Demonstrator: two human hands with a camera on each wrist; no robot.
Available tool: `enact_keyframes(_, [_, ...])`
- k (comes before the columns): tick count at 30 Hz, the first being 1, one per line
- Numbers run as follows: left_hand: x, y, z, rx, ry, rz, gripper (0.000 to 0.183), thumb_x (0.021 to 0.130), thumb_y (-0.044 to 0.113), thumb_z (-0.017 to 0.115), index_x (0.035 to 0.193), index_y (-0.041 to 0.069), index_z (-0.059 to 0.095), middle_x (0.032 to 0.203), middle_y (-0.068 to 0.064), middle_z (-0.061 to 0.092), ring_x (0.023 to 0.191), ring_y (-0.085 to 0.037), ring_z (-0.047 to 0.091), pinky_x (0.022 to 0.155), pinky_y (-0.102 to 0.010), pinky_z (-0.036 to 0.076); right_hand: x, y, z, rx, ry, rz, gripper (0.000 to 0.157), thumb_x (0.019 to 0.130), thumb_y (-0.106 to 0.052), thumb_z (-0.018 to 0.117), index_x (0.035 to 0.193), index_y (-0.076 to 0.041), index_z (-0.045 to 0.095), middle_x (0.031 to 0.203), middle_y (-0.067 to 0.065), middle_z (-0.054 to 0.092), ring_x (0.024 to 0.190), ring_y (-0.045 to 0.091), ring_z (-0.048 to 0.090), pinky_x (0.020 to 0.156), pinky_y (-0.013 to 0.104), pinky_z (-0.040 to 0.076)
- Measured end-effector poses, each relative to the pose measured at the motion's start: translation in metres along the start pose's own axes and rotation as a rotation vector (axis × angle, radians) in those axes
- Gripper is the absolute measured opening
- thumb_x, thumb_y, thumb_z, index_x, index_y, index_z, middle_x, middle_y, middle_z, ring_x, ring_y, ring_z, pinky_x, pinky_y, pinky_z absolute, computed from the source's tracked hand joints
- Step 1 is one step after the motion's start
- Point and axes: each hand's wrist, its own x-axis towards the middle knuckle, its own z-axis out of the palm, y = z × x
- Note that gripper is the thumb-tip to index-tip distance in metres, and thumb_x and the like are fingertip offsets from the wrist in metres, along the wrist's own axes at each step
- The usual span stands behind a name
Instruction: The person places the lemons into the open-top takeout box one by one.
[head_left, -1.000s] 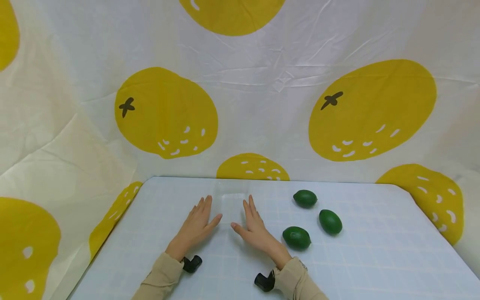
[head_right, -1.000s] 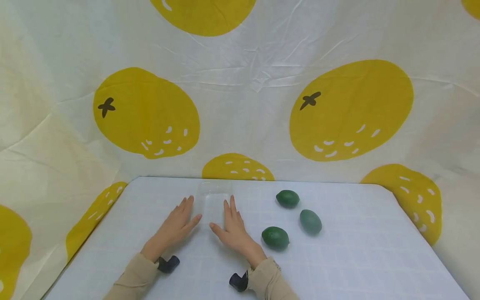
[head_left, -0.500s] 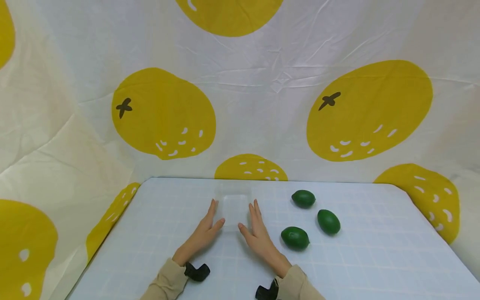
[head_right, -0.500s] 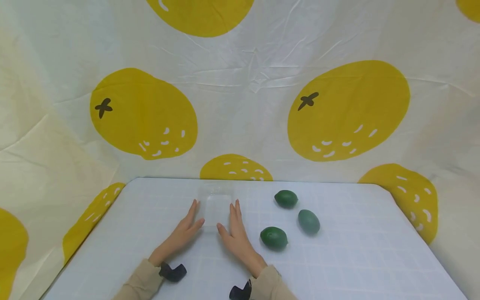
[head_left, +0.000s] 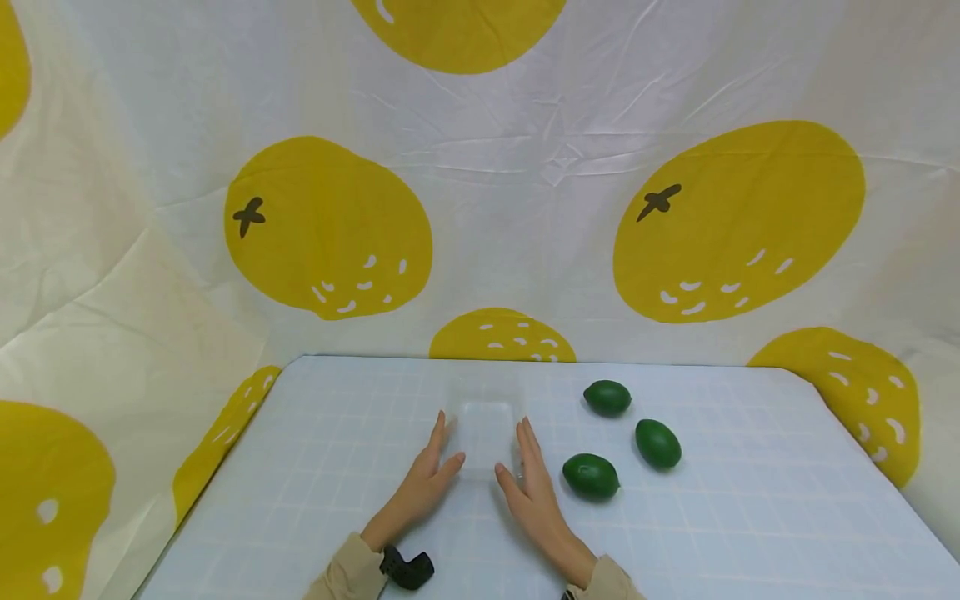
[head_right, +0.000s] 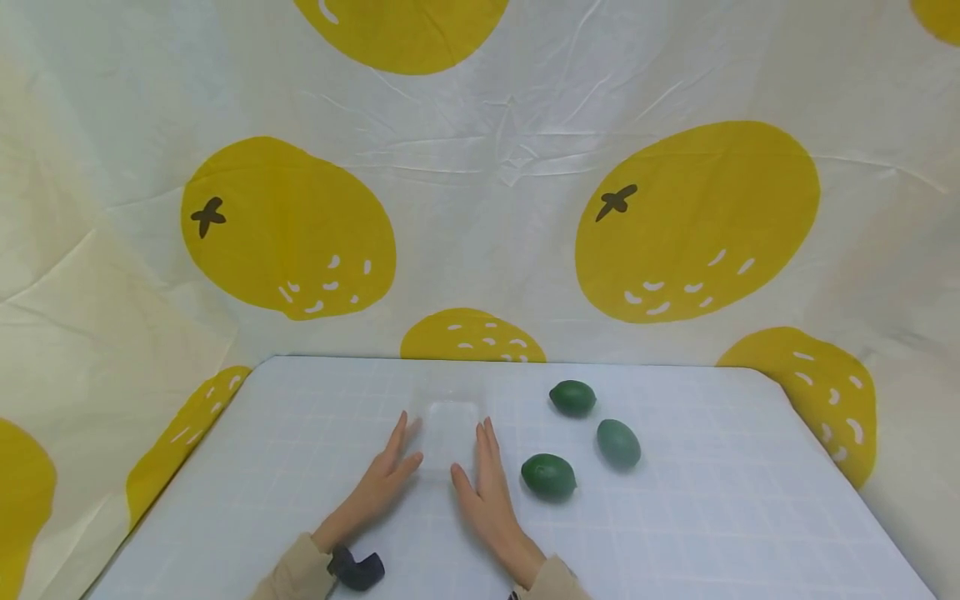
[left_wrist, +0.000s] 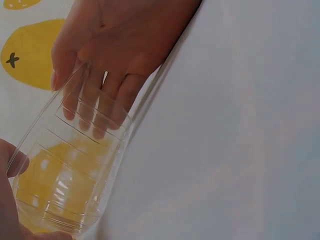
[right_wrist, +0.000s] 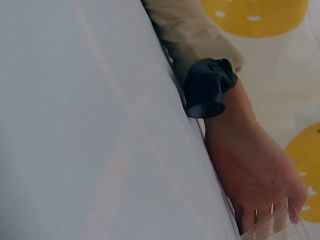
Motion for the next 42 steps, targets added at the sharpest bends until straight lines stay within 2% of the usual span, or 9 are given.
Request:
enact_keyframes(3, [-0.005, 0.005, 0.006, 0.001, -0.011, 0.000, 0.078, 0.103, 0.027, 0.052, 0.158, 0.000, 0.004, 0.159, -0.022, 0.025, 0.148, -0.037, 0.019, 0.117, -0.058, 0.015, -0.010, 0.000, -0.004, 0.001, 0.004, 0.007, 0.071, 0.100, -0.017, 0.058, 0.155, 0.006, 0.019, 0.162, 0.021, 0.016, 0.149, 0.035, 0.016, 0.114, 0.018, 0.010])
enact_keyframes(6, [-0.011, 0.009, 0.012, 0.002, -0.014, -0.004, 0.077, 0.103, 0.026, 0.052, 0.158, 0.001, 0.003, 0.159, -0.021, 0.025, 0.147, -0.037, 0.020, 0.117, -0.058, 0.016, -0.020, 0.000, -0.008, 0.003, 0.001, 0.003, 0.070, 0.099, -0.017, 0.058, 0.154, 0.006, 0.021, 0.161, 0.023, 0.020, 0.147, 0.038, 0.020, 0.110, 0.012, 0.011])
enact_keyframes(14, [-0.026, 0.017, 0.026, -0.002, 0.009, 0.000, 0.081, 0.101, 0.027, 0.055, 0.159, 0.003, 0.003, 0.160, -0.020, 0.025, 0.146, -0.039, 0.025, 0.114, -0.061, 0.019, -0.036, -0.003, -0.023, 0.000, 0.011, 0.031, 0.067, 0.096, -0.010, 0.062, 0.154, 0.000, 0.029, 0.159, 0.016, 0.030, 0.146, 0.027, 0.027, 0.110, 0.018, 0.021])
enact_keyframes(19, [-0.029, 0.020, 0.030, -0.016, 0.018, 0.034, 0.082, 0.100, 0.025, 0.056, 0.159, 0.006, 0.002, 0.159, -0.022, 0.025, 0.145, -0.038, 0.025, 0.113, -0.063, 0.020, -0.042, -0.004, -0.029, 0.024, 0.036, 0.027, 0.062, 0.096, -0.008, 0.062, 0.152, -0.004, 0.035, 0.158, 0.014, 0.033, 0.143, 0.029, 0.033, 0.110, 0.037, 0.036])
enact_keyframes(22, [-0.028, 0.022, 0.030, -0.024, 0.017, 0.049, 0.082, 0.100, 0.025, 0.056, 0.160, 0.008, 0.003, 0.160, -0.021, 0.025, 0.146, -0.037, 0.025, 0.114, -0.062, 0.020, -0.043, -0.004, -0.031, 0.041, 0.087, -0.021, 0.054, 0.096, -0.005, 0.062, 0.147, -0.004, 0.043, 0.156, 0.014, 0.037, 0.140, 0.031, 0.038, 0.104, 0.045, 0.043])
enact_keyframes(27, [-0.028, 0.022, 0.031, -0.015, 0.021, 0.051, 0.081, 0.100, 0.024, 0.056, 0.160, 0.007, 0.004, 0.159, -0.020, 0.027, 0.145, -0.035, 0.027, 0.114, -0.061, 0.021, -0.043, -0.004, -0.032, 0.071, 0.161, -0.133, 0.043, 0.092, 0.007, 0.062, 0.134, 0.000, 0.053, 0.151, 0.017, 0.041, 0.136, 0.030, 0.043, 0.103, 0.025, 0.042])
enact_keyframes(30, [-0.028, 0.021, 0.031, -0.010, 0.026, 0.046, 0.081, 0.100, 0.024, 0.056, 0.160, 0.007, 0.004, 0.158, -0.019, 0.029, 0.145, -0.035, 0.028, 0.113, -0.062, 0.022, -0.043, -0.003, -0.031, 0.076, 0.185, -0.161, 0.043, 0.090, 0.010, 0.062, 0.131, 0.000, 0.054, 0.149, 0.018, 0.042, 0.134, 0.030, 0.045, 0.102, 0.018, 0.040])
enact_keyframes(37, [-0.027, 0.022, 0.031, -0.008, 0.023, 0.039, 0.077, 0.101, 0.024, 0.054, 0.160, 0.007, 0.007, 0.159, -0.019, 0.029, 0.145, -0.036, 0.027, 0.113, -0.063, 0.021, -0.043, -0.001, -0.030, 0.087, 0.200, -0.199, 0.046, 0.087, 0.014, 0.063, 0.131, 0.001, 0.055, 0.152, 0.022, 0.038, 0.133, 0.034, 0.044, 0.102, 0.018, 0.040])
enact_keyframes(42, [-0.027, 0.020, 0.032, 0.000, 0.028, 0.070, 0.076, 0.101, 0.024, 0.054, 0.159, 0.006, 0.009, 0.158, -0.018, 0.030, 0.146, -0.034, 0.026, 0.113, -0.062, 0.021, -0.042, 0.000, -0.033, -0.005, 0.235, -0.288, 0.048, 0.083, 0.016, 0.063, 0.128, -0.001, 0.057, 0.151, 0.018, 0.041, 0.134, 0.031, 0.046, 0.106, 0.016, 0.035])
